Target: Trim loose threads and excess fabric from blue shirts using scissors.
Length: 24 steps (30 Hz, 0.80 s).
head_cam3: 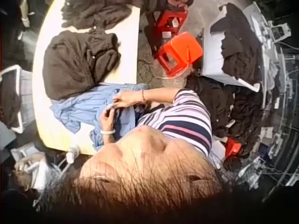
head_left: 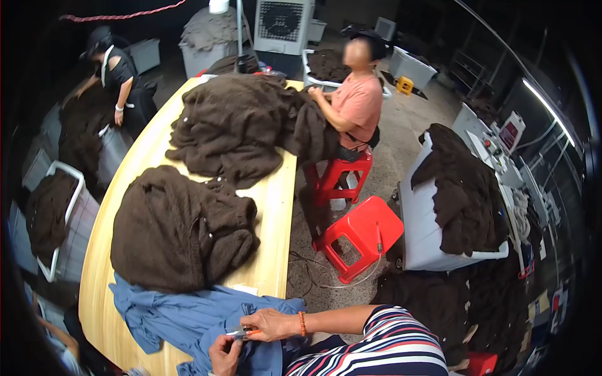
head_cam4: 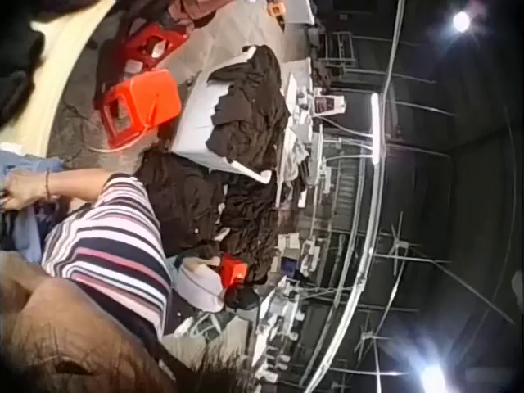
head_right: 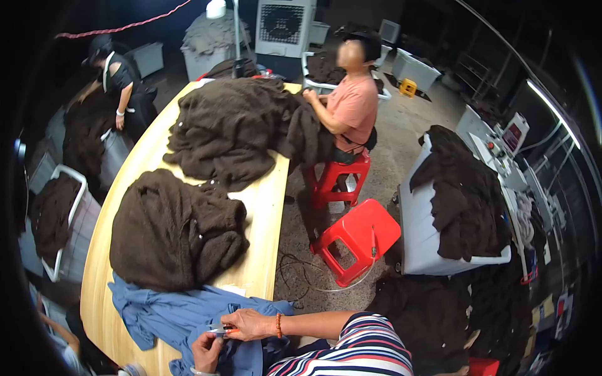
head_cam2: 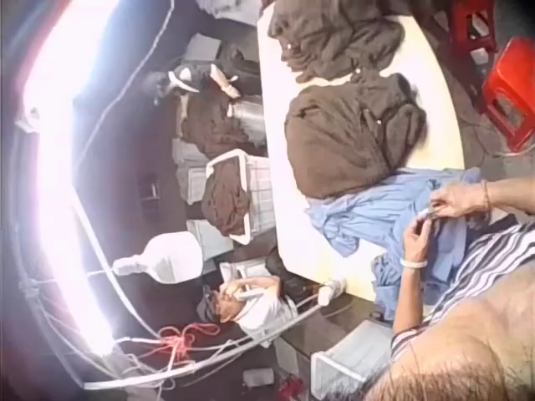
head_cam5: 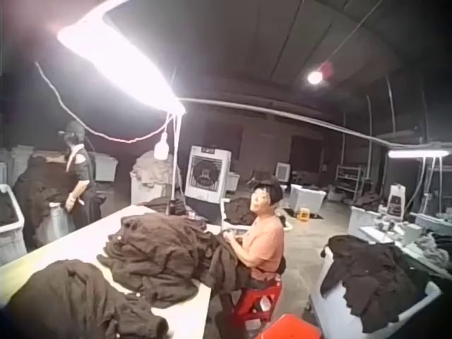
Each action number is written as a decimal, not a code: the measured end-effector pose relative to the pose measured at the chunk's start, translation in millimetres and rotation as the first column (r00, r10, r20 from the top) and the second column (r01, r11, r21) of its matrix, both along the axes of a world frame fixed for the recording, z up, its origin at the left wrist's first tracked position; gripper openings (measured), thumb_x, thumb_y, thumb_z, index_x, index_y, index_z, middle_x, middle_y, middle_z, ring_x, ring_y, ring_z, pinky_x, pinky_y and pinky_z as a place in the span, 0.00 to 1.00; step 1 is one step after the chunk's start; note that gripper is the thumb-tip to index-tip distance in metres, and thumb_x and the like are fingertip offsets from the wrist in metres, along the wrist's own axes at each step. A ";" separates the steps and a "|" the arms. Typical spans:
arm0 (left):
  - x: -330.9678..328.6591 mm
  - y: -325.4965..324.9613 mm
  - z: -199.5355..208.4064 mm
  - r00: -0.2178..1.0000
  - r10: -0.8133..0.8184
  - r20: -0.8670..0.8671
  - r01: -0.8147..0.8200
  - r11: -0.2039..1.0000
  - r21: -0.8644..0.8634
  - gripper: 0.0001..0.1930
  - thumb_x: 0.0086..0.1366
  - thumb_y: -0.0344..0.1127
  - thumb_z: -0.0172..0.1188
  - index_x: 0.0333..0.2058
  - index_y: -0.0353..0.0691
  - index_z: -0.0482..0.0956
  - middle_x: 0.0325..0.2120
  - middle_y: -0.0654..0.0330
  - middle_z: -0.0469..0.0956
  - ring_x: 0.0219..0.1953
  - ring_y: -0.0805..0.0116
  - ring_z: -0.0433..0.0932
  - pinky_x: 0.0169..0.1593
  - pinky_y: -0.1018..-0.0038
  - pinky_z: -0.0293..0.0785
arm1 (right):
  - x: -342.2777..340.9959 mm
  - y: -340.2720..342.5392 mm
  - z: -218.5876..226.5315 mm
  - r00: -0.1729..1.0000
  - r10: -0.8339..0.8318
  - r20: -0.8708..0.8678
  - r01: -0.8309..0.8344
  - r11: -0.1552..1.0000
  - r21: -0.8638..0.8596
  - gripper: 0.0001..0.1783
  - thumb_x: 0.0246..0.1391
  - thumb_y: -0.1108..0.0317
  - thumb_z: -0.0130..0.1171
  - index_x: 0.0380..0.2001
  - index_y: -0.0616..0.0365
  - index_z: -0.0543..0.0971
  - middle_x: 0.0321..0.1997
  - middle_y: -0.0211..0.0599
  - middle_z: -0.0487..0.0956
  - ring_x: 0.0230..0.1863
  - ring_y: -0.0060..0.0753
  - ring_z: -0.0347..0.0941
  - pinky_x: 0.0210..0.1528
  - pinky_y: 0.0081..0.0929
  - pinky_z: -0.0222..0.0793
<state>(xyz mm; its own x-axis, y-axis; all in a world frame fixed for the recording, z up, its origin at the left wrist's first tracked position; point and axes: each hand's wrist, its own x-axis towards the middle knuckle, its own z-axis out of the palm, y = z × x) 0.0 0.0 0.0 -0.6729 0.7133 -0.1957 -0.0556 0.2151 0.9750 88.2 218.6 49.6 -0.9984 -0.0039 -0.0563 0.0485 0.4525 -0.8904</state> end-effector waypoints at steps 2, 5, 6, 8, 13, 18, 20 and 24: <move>-14.1 13.8 48.0 0.992 -0.121 0.036 0.125 0.984 -0.130 0.10 0.62 0.30 0.60 0.42 0.33 0.79 0.34 0.60 0.81 0.36 0.71 0.76 0.43 0.74 0.72 | -9.1 3.1 -3.4 0.999 -0.012 -0.047 0.010 0.999 -0.045 0.16 0.52 0.58 0.60 0.29 0.58 0.68 0.23 0.50 0.75 0.30 0.60 0.73 0.30 0.47 0.63; 0.5 -4.4 45.4 0.992 -0.039 0.123 0.064 0.976 -0.206 0.09 0.62 0.30 0.60 0.40 0.32 0.79 0.34 0.58 0.80 0.39 0.71 0.75 0.46 0.72 0.72 | 7.1 -4.3 12.4 0.997 0.005 -0.075 -0.012 0.996 -0.090 0.16 0.52 0.59 0.59 0.28 0.59 0.68 0.22 0.50 0.73 0.30 0.60 0.72 0.30 0.47 0.63; 4.9 6.5 60.1 0.997 0.013 0.081 -0.007 0.997 -0.081 0.08 0.62 0.31 0.61 0.37 0.34 0.80 0.28 0.62 0.79 0.29 0.75 0.74 0.35 0.77 0.72 | 6.5 -3.0 13.6 0.995 -0.023 -0.097 0.014 0.995 -0.094 0.16 0.52 0.59 0.59 0.27 0.59 0.67 0.21 0.50 0.72 0.29 0.60 0.71 0.30 0.47 0.62; 2.5 8.6 78.9 0.985 0.023 0.168 -0.001 0.992 -0.128 0.07 0.61 0.32 0.62 0.37 0.35 0.80 0.25 0.64 0.78 0.25 0.77 0.72 0.30 0.79 0.69 | 6.6 0.6 8.3 0.993 -0.055 -0.105 0.044 0.993 -0.107 0.17 0.52 0.58 0.59 0.27 0.60 0.66 0.20 0.49 0.72 0.28 0.58 0.71 0.29 0.45 0.62; 0.2 4.1 72.4 0.950 0.082 0.303 -0.017 0.977 -0.212 0.07 0.60 0.33 0.66 0.35 0.38 0.81 0.19 0.68 0.76 0.16 0.82 0.66 0.20 0.84 0.58 | 5.4 7.8 1.5 0.991 -0.120 -0.057 0.111 0.984 -0.141 0.19 0.52 0.58 0.60 0.26 0.61 0.65 0.20 0.45 0.69 0.24 0.47 0.68 0.28 0.39 0.61; 5.7 -0.3 72.9 0.934 0.046 0.354 -0.008 0.994 -0.109 0.06 0.61 0.29 0.64 0.36 0.36 0.79 0.21 0.65 0.76 0.20 0.80 0.71 0.23 0.84 0.65 | 4.0 3.2 -4.1 0.985 -0.168 -0.046 0.157 0.971 -0.179 0.19 0.52 0.57 0.59 0.26 0.61 0.66 0.20 0.45 0.69 0.25 0.45 0.68 0.29 0.39 0.61; 7.6 -6.6 66.4 0.930 0.058 0.364 -0.013 0.992 -0.126 0.07 0.61 0.28 0.63 0.37 0.34 0.79 0.23 0.64 0.77 0.22 0.79 0.72 0.25 0.82 0.68 | 1.8 -0.4 -8.7 0.979 -0.196 -0.057 0.183 0.965 -0.186 0.19 0.52 0.57 0.58 0.26 0.61 0.66 0.20 0.46 0.69 0.25 0.46 0.68 0.29 0.40 0.61; 7.5 -14.0 51.3 0.996 -0.053 -0.066 0.046 0.993 -0.109 0.11 0.63 0.30 0.60 0.39 0.26 0.77 0.30 0.54 0.78 0.30 0.67 0.77 0.35 0.72 0.76 | -0.7 -1.4 -19.1 0.976 -0.216 -0.012 0.213 0.969 -0.122 0.16 0.52 0.56 0.57 0.32 0.58 0.71 0.28 0.49 0.76 0.33 0.52 0.75 0.35 0.43 0.67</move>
<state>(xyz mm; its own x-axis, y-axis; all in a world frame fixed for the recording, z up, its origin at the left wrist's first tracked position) 7.5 -14.0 51.3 -0.6518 0.7236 -0.2272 0.0240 0.3191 0.9474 87.5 217.2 30.5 -0.9778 0.2052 -0.0435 0.1098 0.3240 -0.9397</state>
